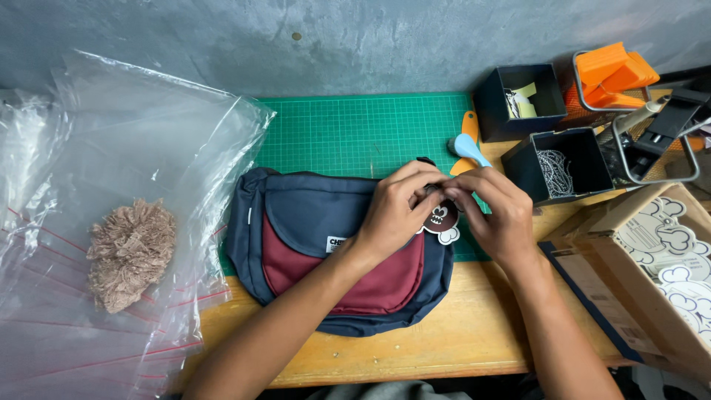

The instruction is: The person cleans the strap of a blue and red messenger bag using a small brush, then attaches a cartoon bear keychain to the bag's zipper pull.

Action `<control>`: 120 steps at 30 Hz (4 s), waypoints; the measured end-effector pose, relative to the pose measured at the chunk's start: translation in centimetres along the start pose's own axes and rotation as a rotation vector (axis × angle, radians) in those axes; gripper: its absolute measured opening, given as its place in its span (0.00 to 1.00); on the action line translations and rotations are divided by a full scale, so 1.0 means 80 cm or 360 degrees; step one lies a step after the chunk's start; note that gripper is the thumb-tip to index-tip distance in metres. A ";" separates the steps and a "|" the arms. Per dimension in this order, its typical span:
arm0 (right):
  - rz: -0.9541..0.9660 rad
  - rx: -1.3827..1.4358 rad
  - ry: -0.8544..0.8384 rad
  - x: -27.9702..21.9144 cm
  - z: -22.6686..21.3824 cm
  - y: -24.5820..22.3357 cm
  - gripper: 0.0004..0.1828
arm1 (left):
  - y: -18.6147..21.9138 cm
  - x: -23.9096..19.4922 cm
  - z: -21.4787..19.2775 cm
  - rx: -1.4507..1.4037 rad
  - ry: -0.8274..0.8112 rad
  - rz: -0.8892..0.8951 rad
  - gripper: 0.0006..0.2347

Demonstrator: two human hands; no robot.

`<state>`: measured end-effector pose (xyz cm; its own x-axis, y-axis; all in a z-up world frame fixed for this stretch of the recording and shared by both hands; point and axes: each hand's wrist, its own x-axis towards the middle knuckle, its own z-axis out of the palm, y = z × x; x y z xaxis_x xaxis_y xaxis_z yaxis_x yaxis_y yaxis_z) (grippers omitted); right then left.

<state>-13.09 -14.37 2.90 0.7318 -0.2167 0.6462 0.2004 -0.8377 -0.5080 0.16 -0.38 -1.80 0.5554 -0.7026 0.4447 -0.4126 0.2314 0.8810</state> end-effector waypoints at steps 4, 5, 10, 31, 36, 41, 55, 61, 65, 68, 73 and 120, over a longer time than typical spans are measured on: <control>0.0153 0.0187 0.0001 0.002 0.011 0.018 0.04 | 0.016 0.002 -0.009 0.0182 0.0135 0.0108 0.14; 0.0313 0.0324 -0.0008 -0.003 0.014 0.028 0.03 | 0.023 0.006 -0.012 0.0475 0.0214 0.0322 0.12; 0.0526 0.0480 -0.0024 -0.004 0.021 0.031 0.03 | 0.030 0.009 -0.014 0.0981 0.0346 0.0780 0.05; 0.0471 0.0369 0.0015 0.004 0.014 0.022 0.03 | 0.025 0.010 -0.016 0.0883 0.0301 0.0597 0.08; 0.0541 0.0367 -0.0061 -0.003 0.014 0.034 0.05 | 0.026 0.018 -0.023 0.1169 0.0295 0.1041 0.04; 0.0510 0.0295 -0.0109 0.003 0.007 0.014 0.05 | 0.026 0.019 -0.024 0.1074 0.0144 0.0882 0.03; 0.0427 0.0262 -0.0128 0.000 0.011 0.006 0.02 | 0.032 0.025 -0.028 0.0465 -0.0135 -0.0527 0.07; 0.0101 0.0045 -0.0058 0.002 0.021 0.005 0.03 | 0.020 0.027 -0.029 0.0303 -0.0142 -0.0863 0.09; 0.0006 -0.0013 -0.0052 0.007 0.020 -0.002 0.02 | 0.006 0.025 -0.028 0.0233 -0.0118 -0.0881 0.09; 0.0056 0.0034 -0.0059 0.003 0.021 -0.001 0.03 | 0.004 0.025 -0.029 0.0209 -0.0112 -0.0867 0.10; 0.0155 0.0103 -0.0052 -0.002 0.022 0.004 0.02 | 0.007 0.025 -0.030 0.0180 -0.0093 -0.0834 0.09; 0.0788 0.1696 -0.0122 -0.030 -0.062 0.010 0.45 | 0.053 0.039 -0.067 0.0063 -0.1026 -0.0057 0.12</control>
<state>-17.89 -16.98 3.77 0.9127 -0.3395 0.2274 0.3001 0.1793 -0.9369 4.00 1.99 4.21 0.0294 -0.9755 0.2182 -0.4354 0.1840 0.8813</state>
